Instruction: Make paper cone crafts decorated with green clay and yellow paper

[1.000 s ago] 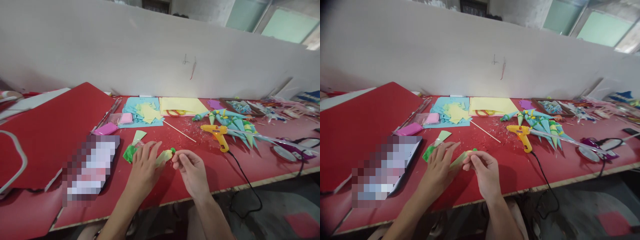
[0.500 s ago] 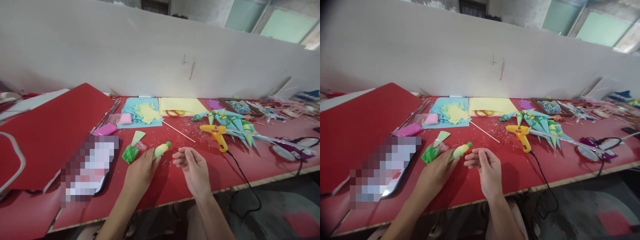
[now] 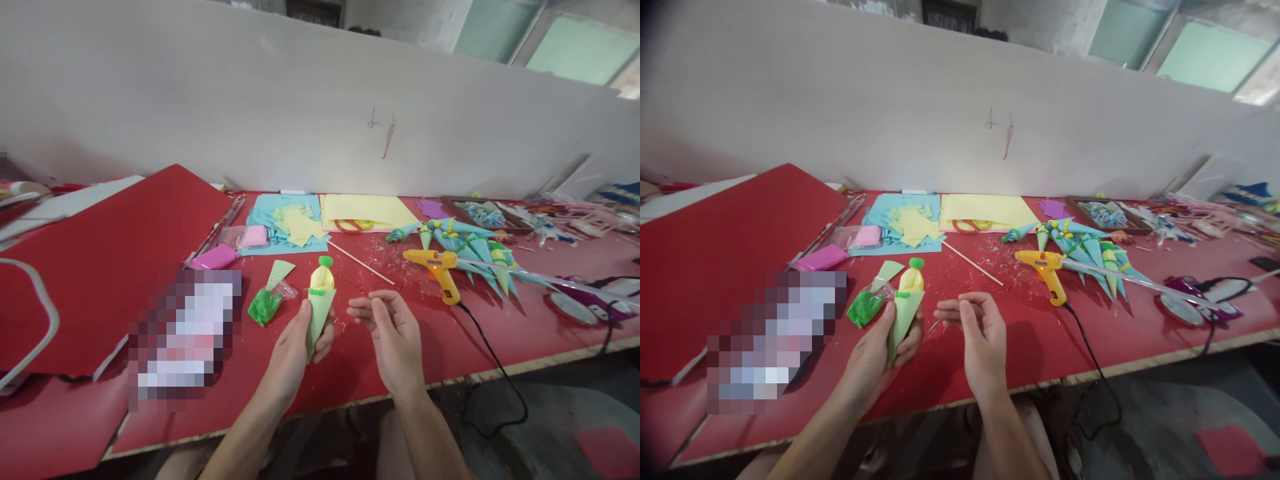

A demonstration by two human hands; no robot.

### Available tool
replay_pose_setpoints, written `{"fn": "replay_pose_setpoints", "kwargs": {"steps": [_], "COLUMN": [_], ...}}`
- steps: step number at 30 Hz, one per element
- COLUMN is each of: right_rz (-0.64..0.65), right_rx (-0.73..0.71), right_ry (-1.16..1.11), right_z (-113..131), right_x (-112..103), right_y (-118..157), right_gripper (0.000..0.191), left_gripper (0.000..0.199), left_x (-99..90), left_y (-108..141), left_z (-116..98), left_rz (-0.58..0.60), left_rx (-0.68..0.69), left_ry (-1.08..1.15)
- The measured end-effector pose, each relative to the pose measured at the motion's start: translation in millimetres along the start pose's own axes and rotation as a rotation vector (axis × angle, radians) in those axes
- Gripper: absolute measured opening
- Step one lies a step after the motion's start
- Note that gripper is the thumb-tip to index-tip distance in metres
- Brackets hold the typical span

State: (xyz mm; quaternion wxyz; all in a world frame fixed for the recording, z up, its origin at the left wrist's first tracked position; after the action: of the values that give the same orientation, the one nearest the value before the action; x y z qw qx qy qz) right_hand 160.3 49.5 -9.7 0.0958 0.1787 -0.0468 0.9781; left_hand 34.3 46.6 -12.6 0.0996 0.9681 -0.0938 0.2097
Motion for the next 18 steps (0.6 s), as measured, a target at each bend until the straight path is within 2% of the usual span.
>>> {"fn": "replay_pose_setpoints", "kwargs": {"steps": [4, 9, 18], "right_rz": [-0.045, -0.088, -0.088], "right_rx": [-0.078, -0.147, -0.331], "right_ry": [0.092, 0.289, 0.365], "right_z": [6.4, 12.3, 26.9], "right_x": [-2.3, -1.9, 2.1], "right_y": [2.8, 5.5, 11.1], "right_gripper": [0.013, 0.004, 0.012], "left_gripper": [0.042, 0.045, 0.047], "left_x": [1.6, 12.2, 22.8], "left_y": [1.1, 3.9, 7.7], "left_z": [2.3, 11.5, 21.2], "left_rz": [-0.048, -0.044, -0.054], "left_rx": [0.041, 0.039, -0.01], "left_ry": [0.004, -0.024, -0.048]}}
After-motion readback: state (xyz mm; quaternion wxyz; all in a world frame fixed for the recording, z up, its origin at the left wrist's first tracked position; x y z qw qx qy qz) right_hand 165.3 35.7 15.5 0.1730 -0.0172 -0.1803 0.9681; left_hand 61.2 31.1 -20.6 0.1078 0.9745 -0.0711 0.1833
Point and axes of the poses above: each hand's wrist, its own y-axis away from the middle knuckle, its own x-axis out of the palm, z = x × y, the point moved 6 cm from there along -y, towards the middle knuckle, and after that the axes turned 7 degrees about y, right-handed, at the moved point
